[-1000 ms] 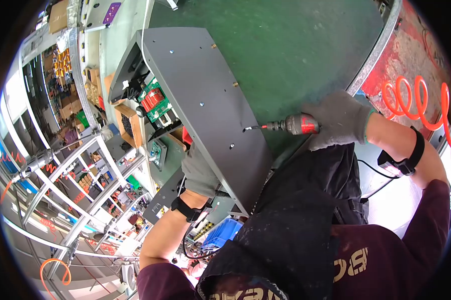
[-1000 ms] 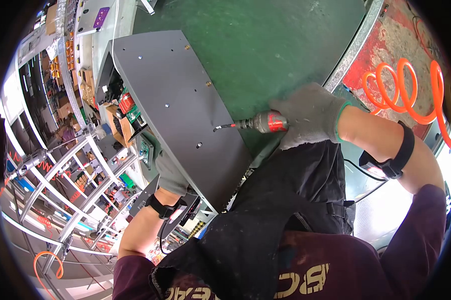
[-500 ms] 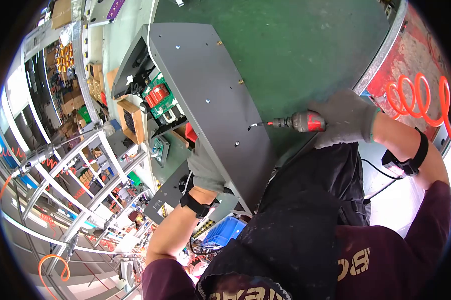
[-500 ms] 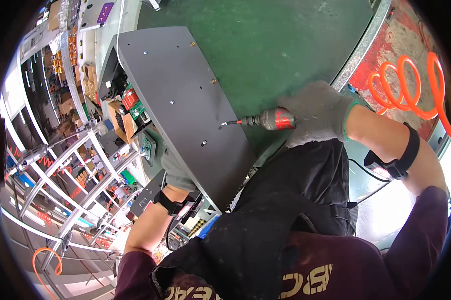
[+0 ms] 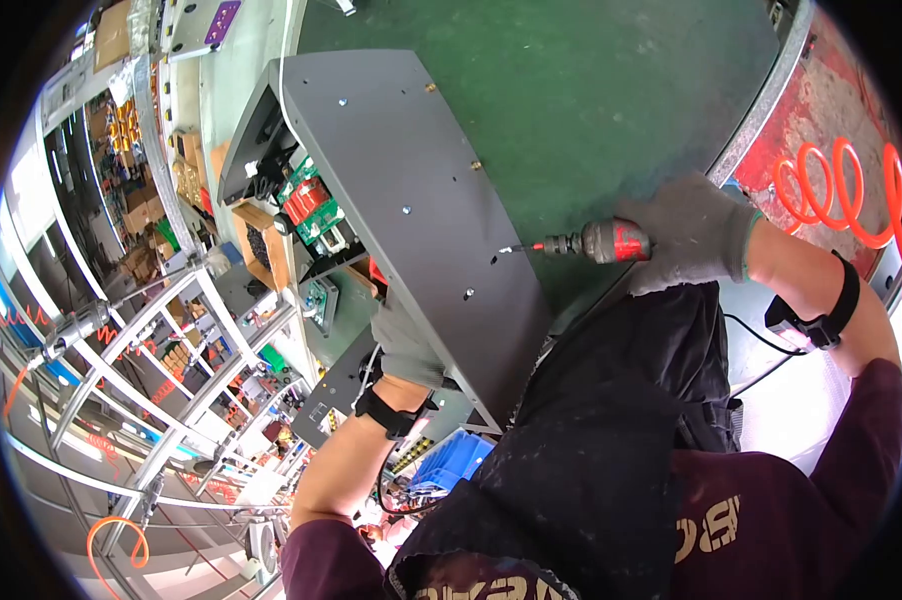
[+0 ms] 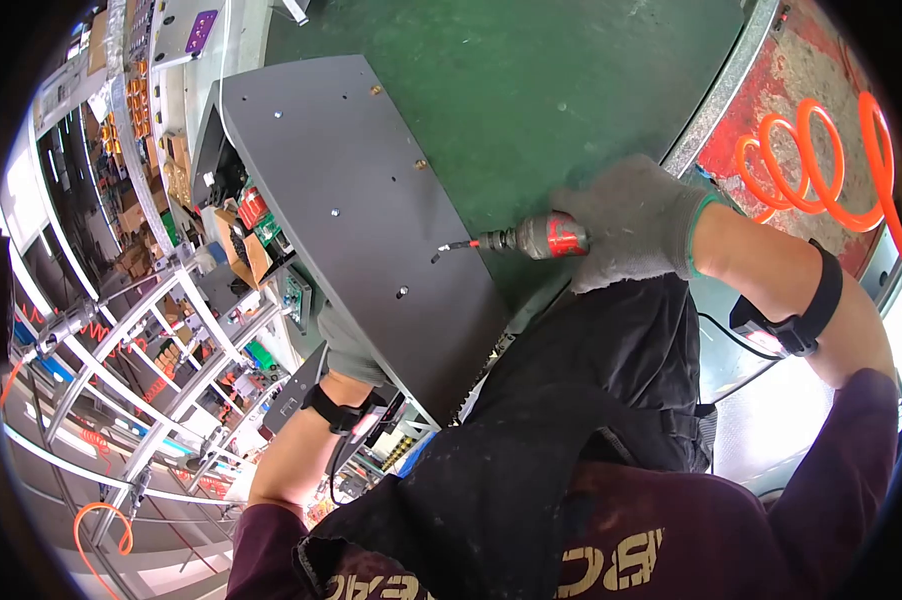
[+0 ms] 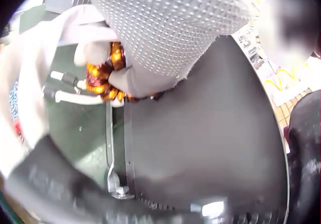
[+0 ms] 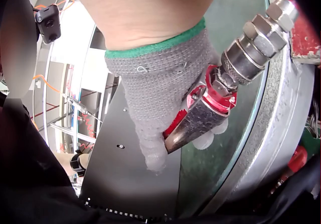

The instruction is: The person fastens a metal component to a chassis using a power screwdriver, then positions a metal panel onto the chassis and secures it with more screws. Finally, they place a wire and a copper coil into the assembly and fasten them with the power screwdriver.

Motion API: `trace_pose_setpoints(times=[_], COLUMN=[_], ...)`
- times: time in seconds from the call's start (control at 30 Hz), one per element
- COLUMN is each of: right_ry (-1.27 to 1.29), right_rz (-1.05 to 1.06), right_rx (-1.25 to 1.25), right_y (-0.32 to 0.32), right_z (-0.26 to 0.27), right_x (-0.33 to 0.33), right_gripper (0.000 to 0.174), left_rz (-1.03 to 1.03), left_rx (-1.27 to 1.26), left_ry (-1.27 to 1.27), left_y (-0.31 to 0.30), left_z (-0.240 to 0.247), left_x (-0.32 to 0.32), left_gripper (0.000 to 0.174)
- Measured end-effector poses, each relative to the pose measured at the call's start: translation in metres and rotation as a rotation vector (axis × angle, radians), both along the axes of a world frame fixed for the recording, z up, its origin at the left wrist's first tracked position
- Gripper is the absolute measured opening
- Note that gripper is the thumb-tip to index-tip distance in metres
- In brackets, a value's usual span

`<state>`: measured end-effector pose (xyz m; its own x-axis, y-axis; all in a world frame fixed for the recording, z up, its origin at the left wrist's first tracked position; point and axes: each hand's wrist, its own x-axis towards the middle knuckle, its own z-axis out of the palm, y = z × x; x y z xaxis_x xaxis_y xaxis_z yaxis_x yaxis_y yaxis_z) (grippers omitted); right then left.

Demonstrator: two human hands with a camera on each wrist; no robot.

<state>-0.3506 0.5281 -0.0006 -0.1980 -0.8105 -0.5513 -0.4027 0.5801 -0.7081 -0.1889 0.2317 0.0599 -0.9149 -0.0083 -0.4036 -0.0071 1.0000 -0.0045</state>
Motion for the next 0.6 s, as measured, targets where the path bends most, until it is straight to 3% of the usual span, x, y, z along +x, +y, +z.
trace_pose_setpoints(times=[0.07,0.17,0.37,0.47,0.6], right_ry=[-0.003,0.01,-0.054,-0.02,-0.015], right_rz=[-0.011,-0.015,0.022,0.039,0.038], right_rx=[-0.016,-0.055,-0.038,-0.024,-0.053], right_y=[0.004,0.002,0.0,-0.001,0.001], right_z=[-0.002,-0.002,-0.002,-0.005,-0.009], right_x=[0.001,0.002,0.0,0.0,0.001], right_gripper=[0.051,0.051,0.05,0.051,0.052], left_rz=[0.067,-0.025,0.014,-0.101,-0.148], left_rx=[0.068,0.123,0.076,0.105,-0.035], left_ry=[0.053,0.145,0.056,-0.008,-0.11], left_y=[0.0,0.0,0.003,-0.011,-0.015], left_z=[-0.006,-0.007,0.004,0.004,0.002], left_x=[0.003,0.003,-0.01,-0.012,-0.006], left_gripper=[0.035,0.039,0.036,0.03,0.028])
